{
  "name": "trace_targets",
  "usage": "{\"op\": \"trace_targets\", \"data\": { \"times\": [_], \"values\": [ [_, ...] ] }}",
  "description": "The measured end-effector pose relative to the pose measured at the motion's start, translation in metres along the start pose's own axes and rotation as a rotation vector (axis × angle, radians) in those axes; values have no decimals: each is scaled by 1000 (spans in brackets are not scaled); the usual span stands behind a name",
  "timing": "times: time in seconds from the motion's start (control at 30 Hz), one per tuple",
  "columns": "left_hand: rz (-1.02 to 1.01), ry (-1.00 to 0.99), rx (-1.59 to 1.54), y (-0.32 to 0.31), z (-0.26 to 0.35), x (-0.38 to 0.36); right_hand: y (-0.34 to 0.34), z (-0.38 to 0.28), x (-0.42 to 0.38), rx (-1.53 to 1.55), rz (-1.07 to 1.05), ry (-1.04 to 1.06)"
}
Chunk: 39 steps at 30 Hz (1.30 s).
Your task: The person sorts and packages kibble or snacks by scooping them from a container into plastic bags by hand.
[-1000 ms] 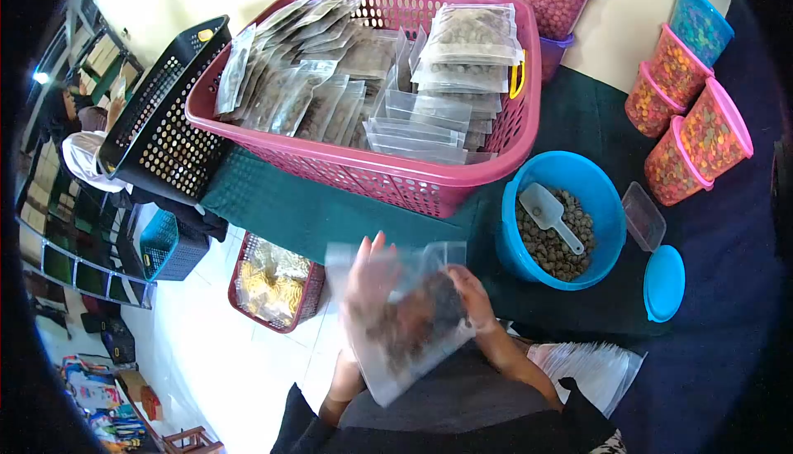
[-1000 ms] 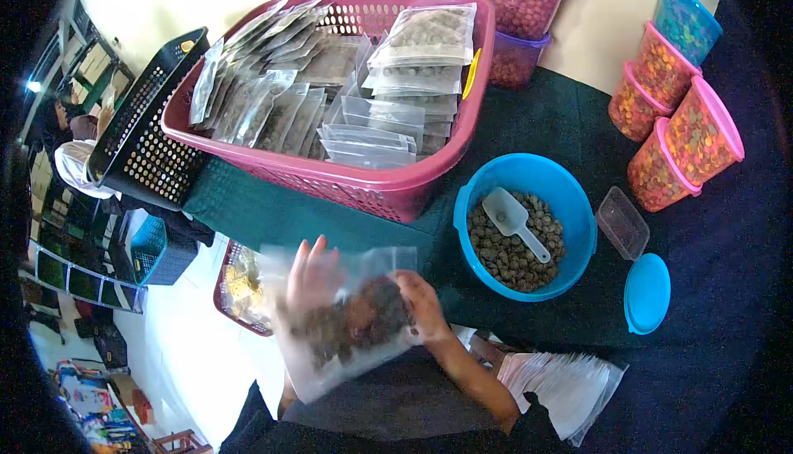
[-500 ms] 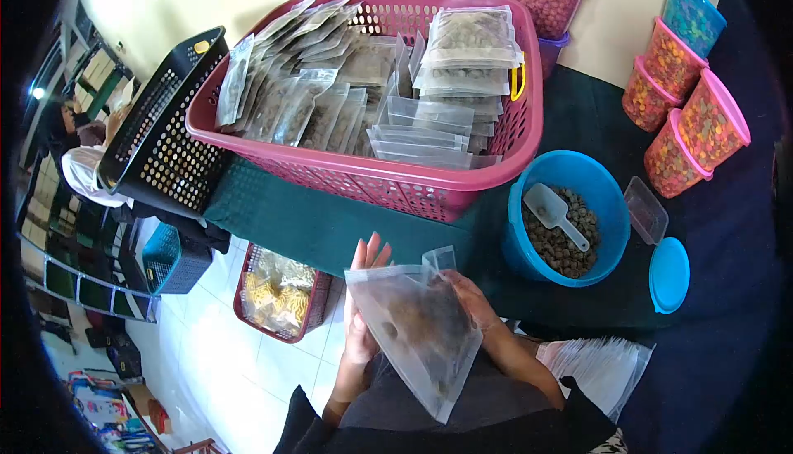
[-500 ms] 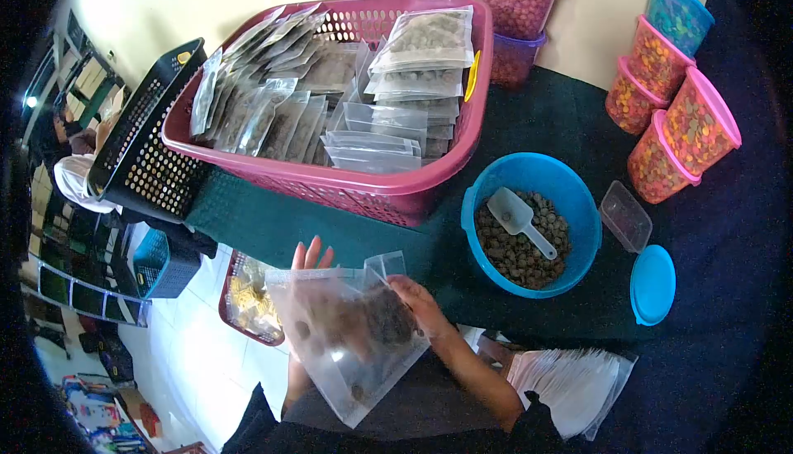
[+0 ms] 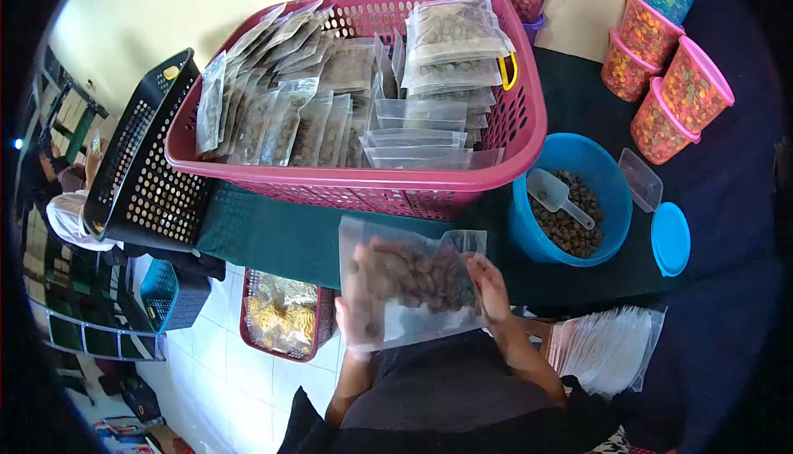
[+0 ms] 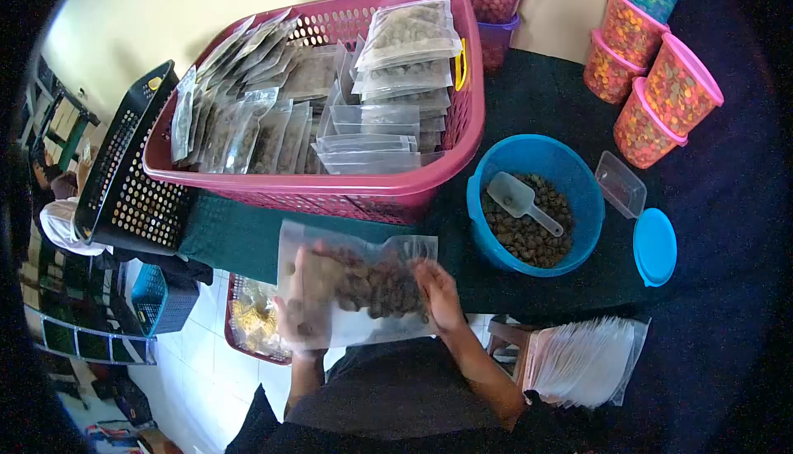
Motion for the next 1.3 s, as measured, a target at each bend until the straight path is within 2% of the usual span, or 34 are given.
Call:
{"op": "trace_targets", "data": {
  "times": [0.03,0.1,0.17,0.23,0.27,0.3,0.33,0.37,0.4,0.43,0.5,0.57,0.63,0.67,0.7,0.77,0.8,0.83,0.9,0.93,1.0,1.1,1.13,1.23,1.3],
  "values": [
    [13,7,-41,4,-1,3,1,-3,-1,4,5,3],
    [29,70,-115,8,1,6,2,-18,-9,-145,-9,182],
    [54,133,-195,12,0,10,-11,-39,-17,-113,162,287],
    [-8,256,-537,19,-11,16,-21,-57,-33,-489,25,345],
    [-164,258,-686,35,-31,18,-17,-63,-40,-410,38,302],
    [-167,353,-853,35,-34,19,-13,-67,-44,-333,52,260],
    [-59,445,-785,34,-35,16,-13,-74,-45,-316,201,403],
    [49,535,-714,33,-35,12,-22,-81,-40,-368,244,722],
    [-16,566,-720,34,-42,11,-24,-85,-48,-408,110,498],
    [45,565,-706,28,-43,12,-31,-93,-60,-443,-23,274],
    [-115,589,-758,26,-51,12,-30,-99,-66,-374,33,318],
    [-85,606,-691,36,-67,7,-30,-109,-73,-308,89,355],
    [-130,681,-790,26,-71,10,-42,-123,-77,-768,-9,367],
    [-150,670,-765,30,-81,10,-44,-127,-80,-786,9,456],
    [-154,670,-769,28,-83,8,-46,-130,-80,-791,12,459],
    [84,638,-361,37,-88,3,-49,-143,-83,-804,147,563],
    [21,675,-434,45,-100,4,-55,-147,-81,-1022,62,433],
    [35,647,-418,47,-102,1,-62,-148,-78,-1168,-56,510],
    [84,637,-365,45,-100,0,-66,-147,-74,-1163,-212,510],
    [84,633,-371,46,-103,0,-66,-147,-74,-1170,-215,511],
    [105,604,-343,52,-107,-3,-66,-151,-76,-1226,-116,644],
    [131,585,-292,48,-103,-5,-68,-156,-68,-1266,-271,597],
    [130,569,-292,48,-104,-6,-69,-159,-68,-1210,-192,661],
    [134,555,-249,48,-106,-9,-70,-159,-67,-1255,-171,573],
    [109,570,-249,44,-104,-11,-67,-160,-65,-1241,-255,526]
  ]
}}
Point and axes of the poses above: each hand's wrist, its own x-axis towards the middle knuckle, its own y-axis out of the back of the hand, z = x × y, the point moved 4 cm from there along x, towards the middle knuckle, and after that the axes turned 2 degrees about -y, right-handed, at the moved point
